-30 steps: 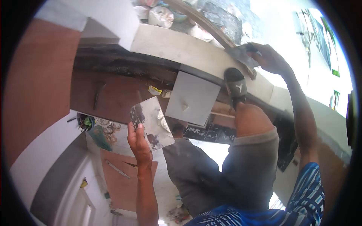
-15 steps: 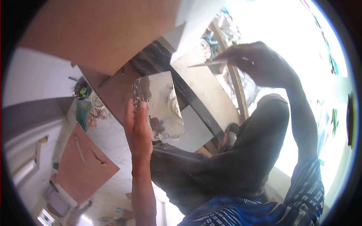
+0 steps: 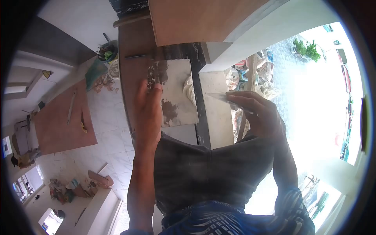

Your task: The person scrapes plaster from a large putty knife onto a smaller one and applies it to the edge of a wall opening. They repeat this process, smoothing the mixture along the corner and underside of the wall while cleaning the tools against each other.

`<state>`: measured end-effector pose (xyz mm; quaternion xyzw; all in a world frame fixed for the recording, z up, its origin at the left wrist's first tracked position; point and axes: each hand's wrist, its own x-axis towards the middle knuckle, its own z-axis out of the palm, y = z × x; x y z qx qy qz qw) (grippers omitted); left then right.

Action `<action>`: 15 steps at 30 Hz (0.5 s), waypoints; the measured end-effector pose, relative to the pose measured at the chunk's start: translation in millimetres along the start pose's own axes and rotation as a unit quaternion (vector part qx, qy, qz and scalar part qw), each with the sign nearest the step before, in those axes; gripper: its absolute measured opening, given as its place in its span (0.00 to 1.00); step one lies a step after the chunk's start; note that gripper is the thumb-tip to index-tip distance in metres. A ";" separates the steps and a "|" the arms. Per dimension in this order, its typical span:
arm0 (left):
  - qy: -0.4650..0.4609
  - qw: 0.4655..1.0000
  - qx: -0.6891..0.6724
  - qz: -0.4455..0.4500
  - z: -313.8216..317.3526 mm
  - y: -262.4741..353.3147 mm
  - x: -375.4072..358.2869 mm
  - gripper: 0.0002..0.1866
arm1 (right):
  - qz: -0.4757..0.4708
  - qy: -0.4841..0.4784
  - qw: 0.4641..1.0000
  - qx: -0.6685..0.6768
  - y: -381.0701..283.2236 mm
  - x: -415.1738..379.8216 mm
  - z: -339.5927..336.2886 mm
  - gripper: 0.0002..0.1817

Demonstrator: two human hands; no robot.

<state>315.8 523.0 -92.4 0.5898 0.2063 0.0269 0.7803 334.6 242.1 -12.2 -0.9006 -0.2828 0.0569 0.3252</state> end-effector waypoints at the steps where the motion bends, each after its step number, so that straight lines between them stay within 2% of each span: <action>1: -0.003 1.000 0.001 0.016 1.3 -0.7 -1.9 0.14 | -0.064 0.004 0.998 -0.020 -0.5 1.7 -3.7 0.21; 2: -0.007 0.999 0.000 0.031 2.6 0.3 -3.3 0.14 | -0.127 0.008 0.991 -0.042 -3.7 6.2 -6.5 0.23; 5: -0.022 0.998 0.022 0.052 5.0 7.7 -9.0 0.16 | -0.236 0.005 0.965 -0.111 -15.9 13.6 -13.8 0.27; 8: 0.020 0.996 0.056 0.067 13.9 11.0 -10.6 0.20 | -0.260 -0.004 0.955 -0.140 -30.3 16.8 -23.0 0.26; 11: -0.051 0.998 0.022 0.039 18.8 35.7 -21.4 0.24 | -0.286 0.007 0.947 -0.143 -41.2 19.8 -26.1 0.25; 12: -0.072 0.997 -0.008 0.038 17.3 37.9 -21.7 0.22 | -0.303 0.010 0.941 -0.149 -36.2 18.9 -26.0 0.23; 15: -0.010 0.999 0.032 0.025 21.2 50.2 -28.0 0.25 | -0.297 -0.005 0.939 -0.176 -54.3 21.3 -32.4 0.22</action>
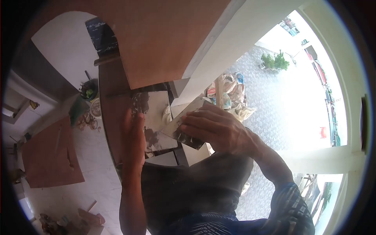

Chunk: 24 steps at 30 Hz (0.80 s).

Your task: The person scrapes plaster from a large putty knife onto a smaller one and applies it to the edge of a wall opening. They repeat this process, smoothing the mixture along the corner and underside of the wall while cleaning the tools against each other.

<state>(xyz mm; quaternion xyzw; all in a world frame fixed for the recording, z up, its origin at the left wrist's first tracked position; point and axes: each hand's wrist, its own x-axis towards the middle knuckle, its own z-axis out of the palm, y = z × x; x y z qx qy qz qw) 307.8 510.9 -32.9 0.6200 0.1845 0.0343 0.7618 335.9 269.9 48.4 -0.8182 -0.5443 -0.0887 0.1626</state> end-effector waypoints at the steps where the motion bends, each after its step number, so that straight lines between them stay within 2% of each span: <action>1: -0.011 1.000 0.004 0.009 -0.8 2.0 0.1 0.26 | -0.002 -0.014 1.000 -0.006 -2.4 2.2 -4.5 0.21; 6: -0.039 0.997 0.064 0.018 -1.7 12.1 -3.2 0.28 | 0.011 -0.065 0.998 -0.018 -13.8 6.9 -11.6 0.20; 10: -0.075 0.995 0.044 -0.039 1.7 9.0 -4.2 0.29 | 0.023 -0.140 0.990 0.004 -14.0 10.5 -33.1 0.20; 11: -0.083 0.995 0.035 -0.044 3.4 1.1 -1.0 0.29 | 0.041 -0.159 0.985 0.052 -8.6 8.1 -38.0 0.22; 14: -0.078 0.996 -0.040 -0.026 6.9 -18.2 9.2 0.30 | 0.117 -0.327 0.934 0.087 -2.5 21.8 -64.5 0.25; 15: -0.072 0.995 -0.071 -0.020 7.2 -24.6 7.9 0.30 | 0.184 -0.363 0.907 0.108 -0.6 26.1 -74.7 0.25; 19: -0.079 0.995 -0.055 -0.016 -2.0 -44.7 13.1 0.32 | 0.239 -0.195 0.948 0.083 3.7 28.5 -131.6 0.20; 20: -0.070 0.997 -0.031 -0.030 -5.6 -53.8 13.0 0.32 | 0.327 -0.108 0.938 0.041 -8.0 35.9 -144.1 0.20; 21: -0.062 0.997 -0.005 -0.047 -8.8 -65.1 18.1 0.33 | 0.459 -0.039 0.887 -0.037 -18.9 49.5 -154.4 0.17; 22: -0.060 0.997 -0.018 -0.035 -10.6 -75.4 19.0 0.34 | 0.457 0.042 0.881 -0.118 -19.4 51.2 -162.3 0.17; 24: -0.055 0.998 -0.041 -0.017 -12.9 -96.6 22.4 0.36 | 0.392 0.156 0.885 -0.194 -11.2 54.2 -182.0 0.17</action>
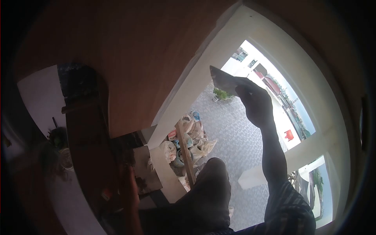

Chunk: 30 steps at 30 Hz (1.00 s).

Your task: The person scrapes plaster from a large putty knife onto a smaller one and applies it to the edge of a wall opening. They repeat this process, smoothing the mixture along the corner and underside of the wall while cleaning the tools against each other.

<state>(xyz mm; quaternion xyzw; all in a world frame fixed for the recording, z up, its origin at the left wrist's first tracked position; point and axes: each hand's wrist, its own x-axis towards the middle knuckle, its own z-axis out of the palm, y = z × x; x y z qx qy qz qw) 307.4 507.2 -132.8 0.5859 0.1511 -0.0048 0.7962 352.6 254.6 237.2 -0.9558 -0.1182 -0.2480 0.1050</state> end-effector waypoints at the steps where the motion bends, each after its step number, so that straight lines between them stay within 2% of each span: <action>1: 0.003 1.000 -0.007 -0.022 -2.4 -8.7 3.9 0.35 | -0.008 0.067 0.998 0.006 -5.2 8.9 -4.7 0.16; 2: -0.009 1.000 -0.014 -0.027 -0.8 -4.1 1.2 0.33 | -0.032 0.121 0.991 -0.039 -0.7 22.0 -8.7 0.17; 4: -0.030 0.999 -0.026 -0.031 2.7 6.5 -11.7 0.30 | -0.010 0.197 0.977 -0.077 -9.3 32.8 -20.1 0.18; 7: -0.013 0.997 -0.072 -0.010 6.1 -14.8 -25.2 0.29 | -0.093 0.280 0.948 -0.118 4.2 49.7 -31.7 0.16; 10: -0.023 0.999 -0.036 -0.024 2.8 -32.2 -26.0 0.28 | -0.138 0.281 0.938 -0.147 7.1 67.0 -31.6 0.17; 13: -0.036 0.997 -0.017 -0.065 1.6 -14.0 -34.8 0.27 | -0.207 0.301 0.911 -0.189 24.1 86.0 -28.0 0.18; 16: -0.008 0.997 -0.041 -0.064 4.8 -18.6 -37.9 0.27 | -0.214 0.309 0.910 -0.173 29.1 95.6 -24.0 0.21; 18: -0.024 0.996 -0.062 -0.063 1.9 -34.2 -32.4 0.26 | -0.218 0.322 0.907 -0.164 29.9 101.6 -20.8 0.23; 23: -0.030 0.988 -0.117 -0.091 3.5 -35.8 -36.2 0.27 | -0.260 0.350 0.869 -0.235 31.0 108.7 -23.3 0.28; 26: -0.026 0.991 -0.095 -0.087 3.9 -37.1 -32.3 0.27 | -0.234 0.329 0.886 -0.228 35.7 115.7 -20.0 0.29; 28: -0.032 0.993 -0.084 -0.072 3.9 -38.5 -32.8 0.27 | -0.245 0.353 0.883 -0.190 36.9 120.7 -19.5 0.21; 30: -0.031 0.992 -0.085 -0.083 4.6 -33.9 -34.8 0.27 | -0.254 0.364 0.876 -0.190 36.7 123.5 -18.4 0.17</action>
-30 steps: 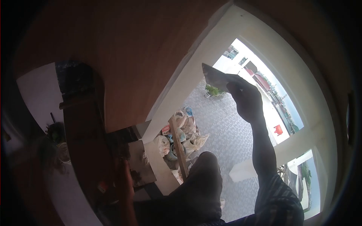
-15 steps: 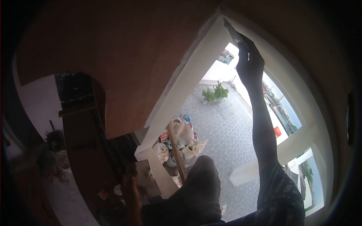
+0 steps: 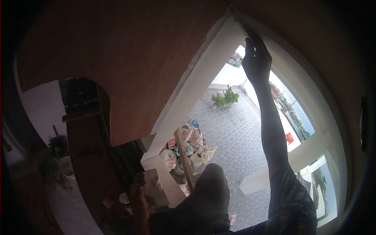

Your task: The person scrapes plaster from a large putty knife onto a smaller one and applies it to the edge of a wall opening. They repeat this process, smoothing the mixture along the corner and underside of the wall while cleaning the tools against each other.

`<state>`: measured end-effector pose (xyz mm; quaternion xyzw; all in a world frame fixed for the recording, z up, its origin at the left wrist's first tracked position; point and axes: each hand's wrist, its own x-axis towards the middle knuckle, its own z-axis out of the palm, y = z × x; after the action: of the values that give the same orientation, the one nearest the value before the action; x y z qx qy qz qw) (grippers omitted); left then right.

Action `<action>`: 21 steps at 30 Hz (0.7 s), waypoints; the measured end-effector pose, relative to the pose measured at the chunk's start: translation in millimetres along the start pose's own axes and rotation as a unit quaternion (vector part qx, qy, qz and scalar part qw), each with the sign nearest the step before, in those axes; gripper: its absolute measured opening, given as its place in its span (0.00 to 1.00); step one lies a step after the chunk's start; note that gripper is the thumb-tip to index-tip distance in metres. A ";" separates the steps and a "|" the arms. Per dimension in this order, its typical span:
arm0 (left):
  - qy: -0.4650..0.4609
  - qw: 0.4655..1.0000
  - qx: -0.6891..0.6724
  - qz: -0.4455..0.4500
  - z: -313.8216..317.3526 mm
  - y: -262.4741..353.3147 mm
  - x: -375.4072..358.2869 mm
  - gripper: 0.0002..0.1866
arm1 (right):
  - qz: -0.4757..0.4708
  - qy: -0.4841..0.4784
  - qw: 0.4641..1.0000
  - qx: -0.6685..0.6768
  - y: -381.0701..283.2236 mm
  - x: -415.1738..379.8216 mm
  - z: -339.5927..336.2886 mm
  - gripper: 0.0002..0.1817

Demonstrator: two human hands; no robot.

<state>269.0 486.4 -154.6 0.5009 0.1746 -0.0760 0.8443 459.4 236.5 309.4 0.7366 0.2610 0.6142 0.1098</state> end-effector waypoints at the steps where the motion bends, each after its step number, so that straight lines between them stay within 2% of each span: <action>1: 0.001 1.000 -0.001 -0.005 0.8 2.4 -1.2 0.27 | -0.011 -0.003 1.000 -0.016 -1.0 1.1 0.7 0.18; 5: 0.011 1.000 0.016 0.007 2.3 7.4 -1.8 0.27 | -0.015 -0.030 0.996 -0.079 -5.9 4.1 9.2 0.23; 11: -0.004 1.000 0.009 0.004 -2.3 -1.6 4.8 0.26 | 0.000 -0.061 0.997 -0.048 -7.1 0.4 33.0 0.32; 14: 0.001 1.000 0.007 0.000 0.4 2.4 2.5 0.26 | -0.008 -0.059 0.996 -0.062 -10.9 -2.0 39.7 0.33; 17: 0.003 1.000 0.015 -0.026 1.0 8.6 3.5 0.26 | -0.056 -0.009 0.998 -0.033 -6.6 -5.5 58.1 0.31; 19: 0.009 1.000 0.009 -0.028 -0.4 4.2 6.2 0.26 | -0.055 0.000 0.997 -0.050 -10.9 -5.9 59.0 0.29; 21: 0.010 0.999 0.012 -0.032 2.3 15.0 2.5 0.26 | -0.009 -0.074 0.997 -0.037 -19.2 -7.9 50.9 0.31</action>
<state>276.4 491.8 -142.2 0.5061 0.1978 -0.0999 0.8335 502.7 256.6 282.1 0.7730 0.2360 0.5663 0.1618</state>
